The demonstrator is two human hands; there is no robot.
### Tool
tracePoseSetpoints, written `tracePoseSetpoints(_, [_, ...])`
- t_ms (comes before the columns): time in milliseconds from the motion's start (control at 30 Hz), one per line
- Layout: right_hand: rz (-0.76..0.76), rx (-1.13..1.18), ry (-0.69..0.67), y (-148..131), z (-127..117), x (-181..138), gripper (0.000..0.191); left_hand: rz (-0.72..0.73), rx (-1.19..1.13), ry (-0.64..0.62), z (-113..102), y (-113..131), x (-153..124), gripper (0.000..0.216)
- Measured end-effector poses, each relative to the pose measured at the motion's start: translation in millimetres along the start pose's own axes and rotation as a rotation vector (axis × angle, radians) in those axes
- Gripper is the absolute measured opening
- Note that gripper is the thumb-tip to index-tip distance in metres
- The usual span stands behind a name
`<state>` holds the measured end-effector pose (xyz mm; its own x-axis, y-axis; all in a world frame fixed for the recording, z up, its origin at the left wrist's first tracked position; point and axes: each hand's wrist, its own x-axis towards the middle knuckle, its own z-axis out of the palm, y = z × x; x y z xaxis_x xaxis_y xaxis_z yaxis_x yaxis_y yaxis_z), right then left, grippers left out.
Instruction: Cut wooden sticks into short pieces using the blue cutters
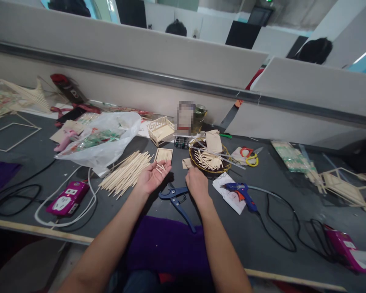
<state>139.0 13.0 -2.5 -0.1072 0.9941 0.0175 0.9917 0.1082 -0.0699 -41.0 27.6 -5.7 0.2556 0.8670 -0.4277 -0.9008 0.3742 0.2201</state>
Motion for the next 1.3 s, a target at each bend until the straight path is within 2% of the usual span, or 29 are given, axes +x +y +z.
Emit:
tracePoseSetpoints(100, [-0.002, 0.035, -0.022, 0.3, -2.9, 2.3, 0.020, 0.017, -0.039, -0.012, 2.3, 1.0, -0.9, 0.033])
tracePoseSetpoints(333, [0.064, -0.031, -0.041, 8.5, 0.4, -0.1, 0.020, 0.107, -0.136, 0.061, 7.0, 3.1, -3.5, 0.034])
tracePoseSetpoints(600, [0.122, -0.101, -0.051, -3.5, 5.1, 3.4, 0.019, 0.087, -0.142, -0.001, 7.2, -0.8, -6.6, 0.034])
tracePoseSetpoints(833, [0.110, 0.004, -0.003, -0.6, 7.6, 4.3, 0.016, 0.072, -0.126, -0.052, 7.9, -4.0, -7.1, 0.036])
tracePoseSetpoints(933, [0.109, 0.332, 0.044, -1.1, 10.6, 3.2, 0.013, 0.063, -0.136, -0.055, 7.9, -4.8, -6.9, 0.037])
tracePoseSetpoints(1000, [0.115, 0.767, 0.028, -5.6, 11.0, 1.7, 0.010, 0.054, -0.138, -0.059, 7.4, -6.1, -6.5, 0.038])
tracePoseSetpoints(1067, [0.120, 1.232, -0.017, -13.1, 9.2, -1.1, 0.016, 0.048, -0.141, -0.068, 6.7, -7.7, -6.1, 0.038])
tracePoseSetpoints(1133, [0.118, 1.550, -0.060, -21.5, 5.7, -4.8, 0.025, 0.047, -0.148, -0.072, 6.0, -9.2, -5.7, 0.040])
tracePoseSetpoints(1200, [0.106, 1.683, -0.089, -28.3, 2.4, -8.4, 0.028, 0.047, -0.147, -0.074, 5.8, -10.3, -5.5, 0.043])
tracePoseSetpoints(1300, [0.086, 1.702, -0.056, -32.4, 1.8, -11.2, 0.026, 0.039, -0.137, -0.081, 6.3, -11.2, -5.3, 0.047])
